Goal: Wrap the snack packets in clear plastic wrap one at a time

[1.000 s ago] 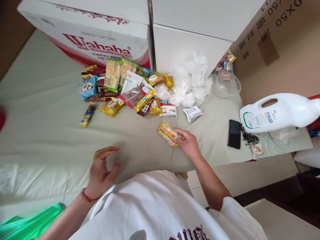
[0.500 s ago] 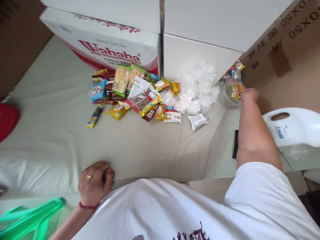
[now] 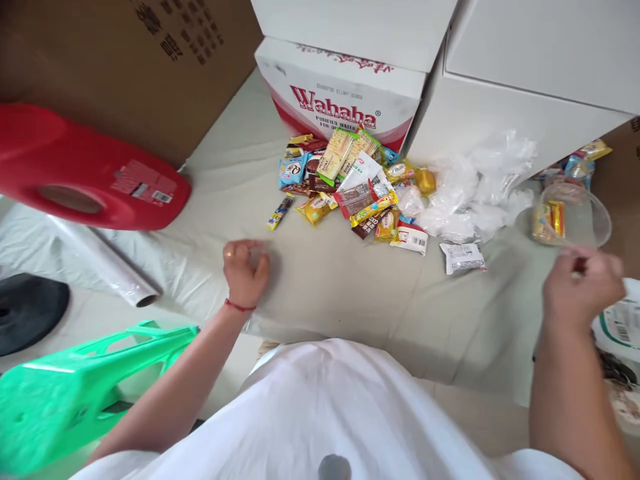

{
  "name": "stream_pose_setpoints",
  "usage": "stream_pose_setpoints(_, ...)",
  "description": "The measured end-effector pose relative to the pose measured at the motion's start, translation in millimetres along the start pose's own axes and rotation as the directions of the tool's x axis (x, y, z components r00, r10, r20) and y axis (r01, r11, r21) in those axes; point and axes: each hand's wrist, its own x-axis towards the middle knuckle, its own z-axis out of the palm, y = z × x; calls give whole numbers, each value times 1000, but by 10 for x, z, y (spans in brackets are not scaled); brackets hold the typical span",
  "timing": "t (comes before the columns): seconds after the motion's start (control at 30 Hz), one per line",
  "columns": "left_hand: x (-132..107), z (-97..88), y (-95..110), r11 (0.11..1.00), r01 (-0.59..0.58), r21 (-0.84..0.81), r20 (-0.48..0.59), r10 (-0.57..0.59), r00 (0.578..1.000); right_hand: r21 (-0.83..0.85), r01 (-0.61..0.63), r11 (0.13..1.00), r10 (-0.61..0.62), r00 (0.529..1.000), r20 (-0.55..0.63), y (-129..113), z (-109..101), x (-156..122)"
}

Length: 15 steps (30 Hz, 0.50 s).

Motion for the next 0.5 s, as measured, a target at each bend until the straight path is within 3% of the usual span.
stream_pose_setpoints(0.13,650,315,28,997,70,25,82,-72,994,301,63,952,-127,972,199,-233,-474,-1223)
stream_pose_setpoints(0.2,798,480,107,999,50,10,180,-51,982,367,-33,930,-71,961,268,-317,-635,-1680)
stream_pose_setpoints(0.27,804,611,211,999,29,-35,242,-20,970,399,-147,905,22,953,302,-362,-723,-1962)
stream_pose_setpoints(0.37,608,676,357,993,0,-117,199,23,980,431,-325,842,179,921,346,-418,-719,-2049)
stream_pose_setpoints(0.43,389,605,411,991,-18,-133,138,37,990,451,-415,790,245,889,388,-497,-640,-1915)
stream_pose_setpoints(0.5,127,451,408,991,-43,-126,101,56,993,477,-393,786,211,896,390,-627,-514,-1671)
